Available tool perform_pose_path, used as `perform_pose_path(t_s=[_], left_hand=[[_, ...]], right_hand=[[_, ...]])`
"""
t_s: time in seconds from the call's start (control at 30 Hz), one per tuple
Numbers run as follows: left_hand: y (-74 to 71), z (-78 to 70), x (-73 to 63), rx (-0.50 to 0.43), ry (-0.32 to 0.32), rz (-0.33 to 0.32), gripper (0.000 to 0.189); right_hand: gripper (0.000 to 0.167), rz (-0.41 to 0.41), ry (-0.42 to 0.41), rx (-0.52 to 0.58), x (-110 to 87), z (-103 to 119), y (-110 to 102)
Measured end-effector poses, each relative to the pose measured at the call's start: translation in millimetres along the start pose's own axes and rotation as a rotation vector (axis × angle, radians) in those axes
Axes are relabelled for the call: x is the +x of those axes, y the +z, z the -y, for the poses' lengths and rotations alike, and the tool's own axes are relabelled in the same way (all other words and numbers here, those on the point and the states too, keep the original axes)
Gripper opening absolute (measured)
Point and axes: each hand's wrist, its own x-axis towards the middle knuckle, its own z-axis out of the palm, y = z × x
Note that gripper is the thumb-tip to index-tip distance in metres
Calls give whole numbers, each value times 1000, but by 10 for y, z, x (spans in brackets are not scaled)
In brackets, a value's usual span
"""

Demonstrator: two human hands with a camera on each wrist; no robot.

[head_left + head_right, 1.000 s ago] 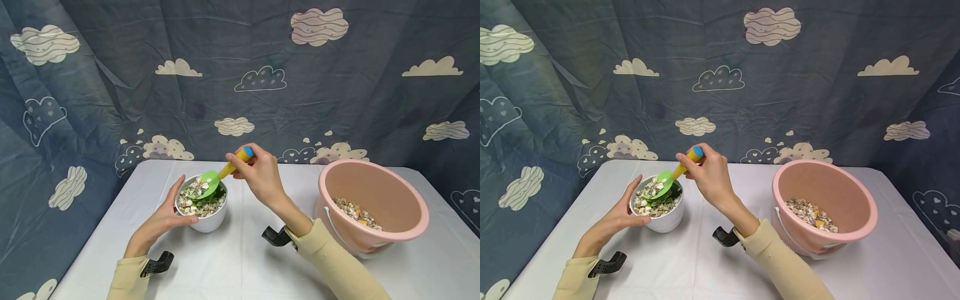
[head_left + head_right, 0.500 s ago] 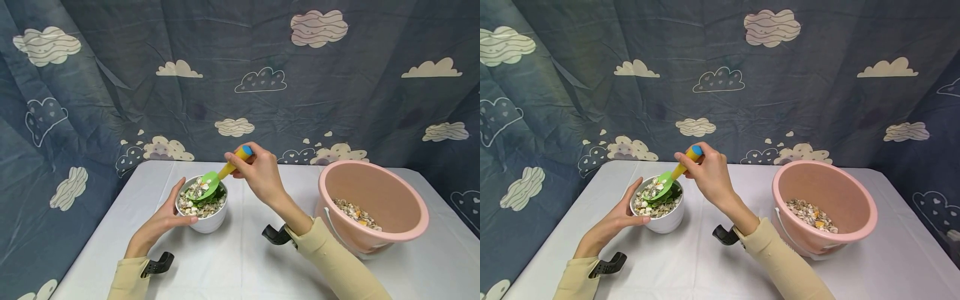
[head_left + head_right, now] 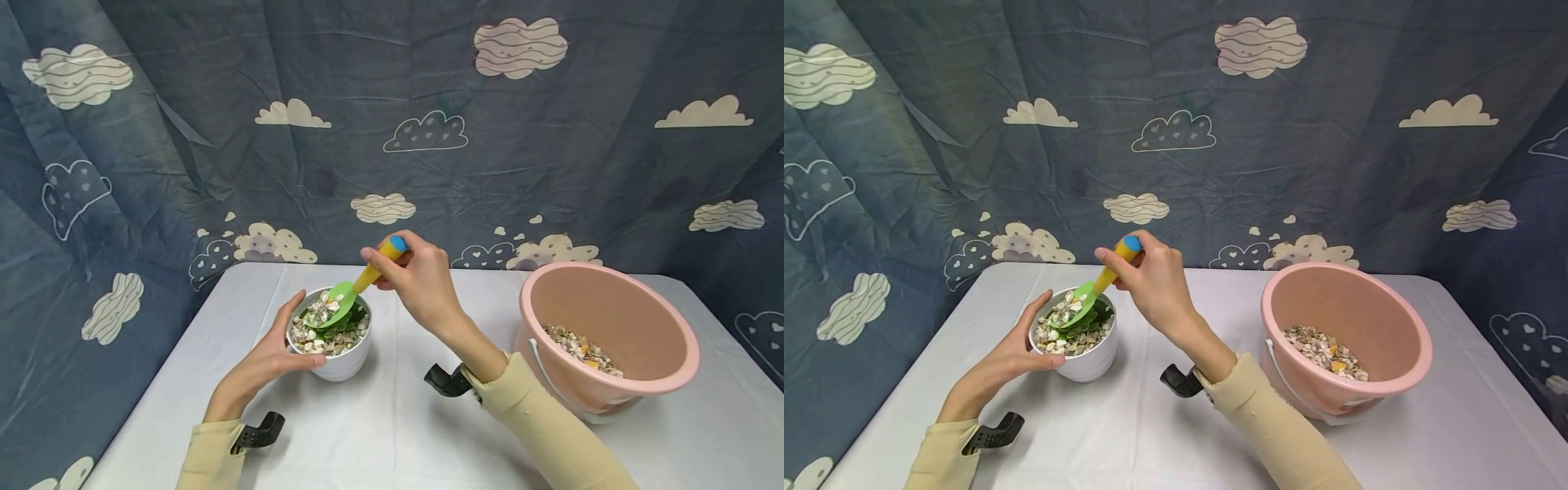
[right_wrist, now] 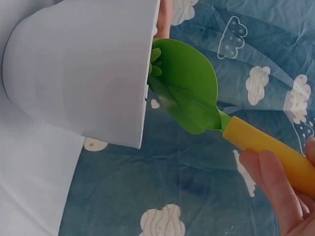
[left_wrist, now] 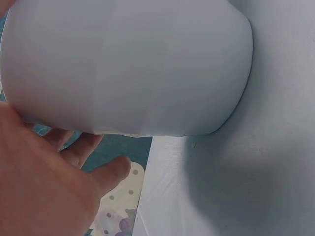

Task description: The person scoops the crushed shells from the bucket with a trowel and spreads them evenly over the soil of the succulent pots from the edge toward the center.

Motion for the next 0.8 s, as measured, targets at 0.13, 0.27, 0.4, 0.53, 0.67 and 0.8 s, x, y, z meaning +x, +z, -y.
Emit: perform_pose_path(t_s=[0.13,0.27,0.4,0.53,0.67,0.8], left_hand=[[-11,2,1,-35,11,28,111],[-22,15,8,-64,42,50,109],[-30,19,13,-74,58,50,108],[-34,12,6,-97,46,46,110],[-31,5,1,-90,18,29,112],[-26,7,6,-43,4,7,113]], right_hand=[[33,6,-2,-19,16,7,5],[34,13,5,-20,28,-3,5],[34,14,2,-20,43,-12,3],[34,19,9,-5,51,-16,1],[34,22,12,9,53,-24,-2],[35,25,12,14,53,-33,-2]])
